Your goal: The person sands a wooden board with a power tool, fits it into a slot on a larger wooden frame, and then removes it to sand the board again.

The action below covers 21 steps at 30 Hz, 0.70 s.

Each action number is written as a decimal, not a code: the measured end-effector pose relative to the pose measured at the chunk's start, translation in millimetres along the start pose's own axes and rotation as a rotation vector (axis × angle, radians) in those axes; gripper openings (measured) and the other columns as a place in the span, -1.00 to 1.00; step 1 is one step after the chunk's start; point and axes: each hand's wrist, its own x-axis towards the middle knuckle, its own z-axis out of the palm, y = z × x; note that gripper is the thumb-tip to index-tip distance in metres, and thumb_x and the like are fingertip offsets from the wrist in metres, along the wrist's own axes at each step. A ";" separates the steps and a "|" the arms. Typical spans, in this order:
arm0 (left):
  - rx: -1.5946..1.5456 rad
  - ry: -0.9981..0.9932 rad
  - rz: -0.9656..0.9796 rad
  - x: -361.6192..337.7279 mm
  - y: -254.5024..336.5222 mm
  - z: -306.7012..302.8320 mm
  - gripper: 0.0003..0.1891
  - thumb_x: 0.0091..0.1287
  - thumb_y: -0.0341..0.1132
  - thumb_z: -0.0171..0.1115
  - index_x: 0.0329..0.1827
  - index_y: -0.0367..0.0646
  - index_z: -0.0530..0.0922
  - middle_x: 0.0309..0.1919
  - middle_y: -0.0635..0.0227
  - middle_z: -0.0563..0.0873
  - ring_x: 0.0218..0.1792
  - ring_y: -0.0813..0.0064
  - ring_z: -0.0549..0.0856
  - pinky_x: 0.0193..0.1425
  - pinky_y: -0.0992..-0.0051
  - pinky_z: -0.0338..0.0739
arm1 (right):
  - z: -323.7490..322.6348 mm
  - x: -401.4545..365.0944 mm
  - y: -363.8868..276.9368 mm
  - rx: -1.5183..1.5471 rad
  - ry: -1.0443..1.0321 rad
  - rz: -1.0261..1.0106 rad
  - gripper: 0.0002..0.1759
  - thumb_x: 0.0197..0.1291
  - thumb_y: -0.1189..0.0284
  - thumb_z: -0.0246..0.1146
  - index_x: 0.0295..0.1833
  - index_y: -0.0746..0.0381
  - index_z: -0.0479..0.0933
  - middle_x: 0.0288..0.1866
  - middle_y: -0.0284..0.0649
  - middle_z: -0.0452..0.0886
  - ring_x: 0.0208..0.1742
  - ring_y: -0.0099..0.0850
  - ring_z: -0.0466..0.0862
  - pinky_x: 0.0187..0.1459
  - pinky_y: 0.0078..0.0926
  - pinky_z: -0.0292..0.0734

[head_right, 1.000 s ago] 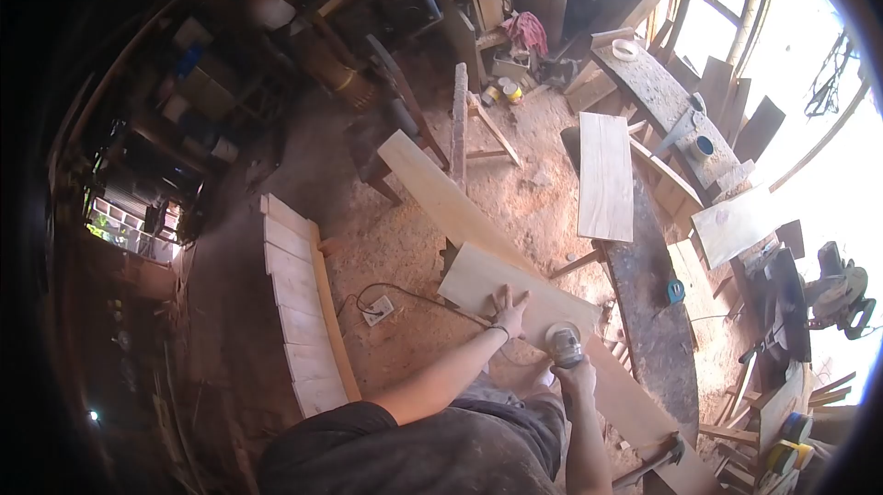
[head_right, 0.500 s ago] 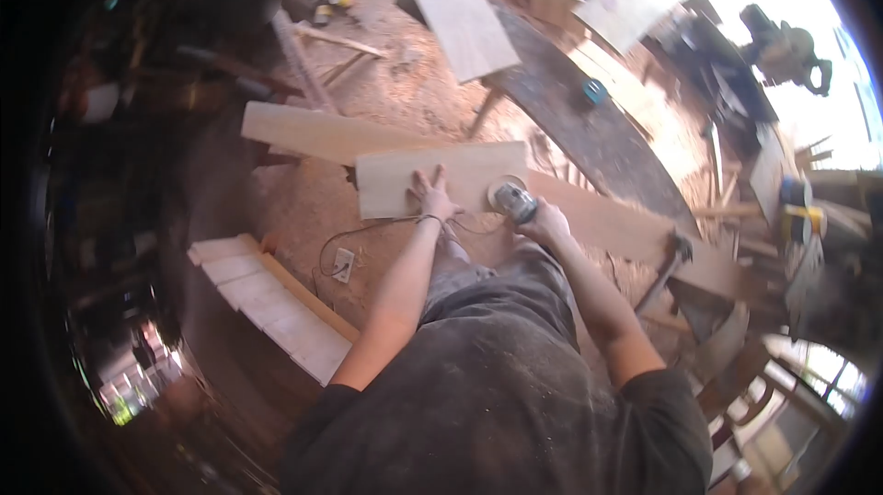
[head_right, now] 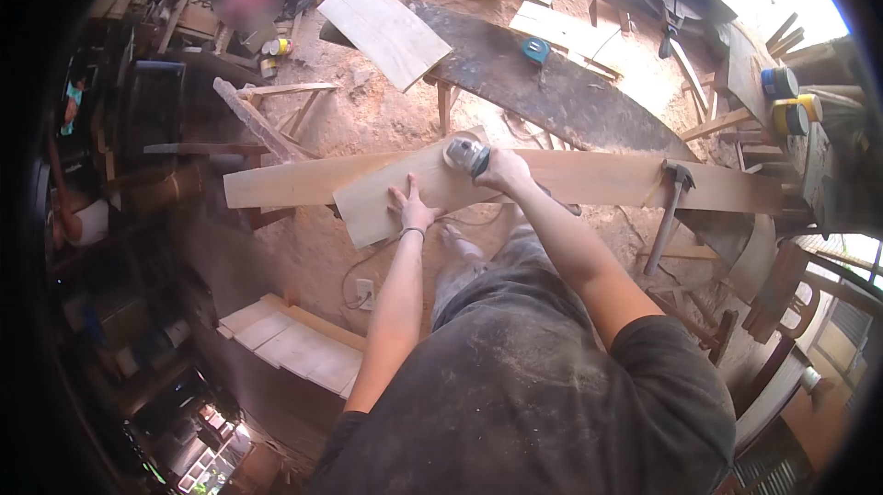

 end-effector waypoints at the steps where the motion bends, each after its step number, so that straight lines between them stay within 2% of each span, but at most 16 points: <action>1: 0.008 -0.016 0.005 -0.2 -1.1 0.4 0.47 -0.17 -0.05 0.80 0.77 0.40 -0.13 0.69 -0.21 -0.37 0.66 -0.42 -0.29 0.70 -0.13 -0.02 | -4.7 -0.3 0.8 0.034 0.092 0.010 -0.34 -0.26 0.13 0.56 -0.01 0.30 0.66 -0.11 0.09 0.79 -0.08 -0.03 0.81 0.00 -0.13 0.71; 3: 0.021 -0.040 0.009 -0.6 -0.5 -2.2 0.53 -0.22 0.04 0.80 0.78 0.30 -0.19 0.66 -0.36 -0.36 0.72 -0.18 -0.27 0.74 -0.12 -0.35 | -6.8 6.5 11.9 0.079 0.110 0.010 -0.34 -0.24 0.14 0.57 -0.03 0.33 0.66 -0.14 0.08 0.79 -0.11 -0.04 0.81 0.00 -0.13 0.71; 6: -0.029 -0.043 -0.008 -3.1 2.2 -4.7 0.44 -0.16 -0.08 0.80 0.77 0.40 -0.10 0.70 -0.19 -0.36 0.64 -0.49 -0.33 0.73 -0.11 -0.05 | -2.3 -3.3 24.4 0.172 0.236 0.017 -0.32 -0.23 0.13 0.58 0.01 0.30 0.65 -0.14 0.08 0.79 -0.11 -0.01 0.81 -0.01 -0.15 0.73; 9: 0.002 -0.018 0.026 0.4 -1.9 0.7 0.44 -0.15 -0.03 0.79 0.77 0.34 -0.10 0.69 -0.26 -0.35 0.67 -0.40 -0.35 0.74 -0.10 -0.21 | 6.9 -16.5 25.2 0.069 0.050 0.114 -0.26 -0.24 0.09 0.57 0.08 0.29 0.62 -0.05 0.06 0.78 0.03 -0.04 0.80 0.09 -0.15 0.72; 12: 0.036 -0.024 0.040 2.1 -4.1 1.5 0.44 -0.14 0.03 0.78 0.78 0.28 -0.10 0.67 -0.33 -0.34 0.69 -0.30 -0.35 0.74 -0.11 -0.33 | 21.6 -20.9 2.9 0.022 0.040 0.041 -0.19 -0.25 0.08 0.55 0.15 0.29 0.59 -0.05 0.10 0.78 0.04 -0.04 0.80 0.10 -0.16 0.73; 18: 0.025 -0.038 0.037 1.0 -4.1 -0.9 0.45 -0.15 0.05 0.77 0.78 0.28 -0.12 0.67 -0.35 -0.33 0.70 -0.28 -0.34 0.73 -0.13 -0.33 | -0.8 -1.9 1.7 0.086 0.098 0.053 -0.26 -0.22 0.13 0.55 0.10 0.32 0.61 -0.06 0.10 0.78 0.02 -0.01 0.80 0.09 -0.15 0.72; 21: 0.059 -0.008 0.041 2.5 -6.1 2.1 0.50 -0.21 0.04 0.80 0.77 0.36 -0.14 0.67 -0.33 -0.34 0.69 -0.30 -0.27 0.74 -0.10 -0.27 | -6.0 -8.4 14.6 0.123 0.131 0.095 -0.28 -0.22 0.14 0.57 0.07 0.32 0.62 -0.07 0.10 0.79 0.00 0.01 0.80 0.08 -0.14 0.72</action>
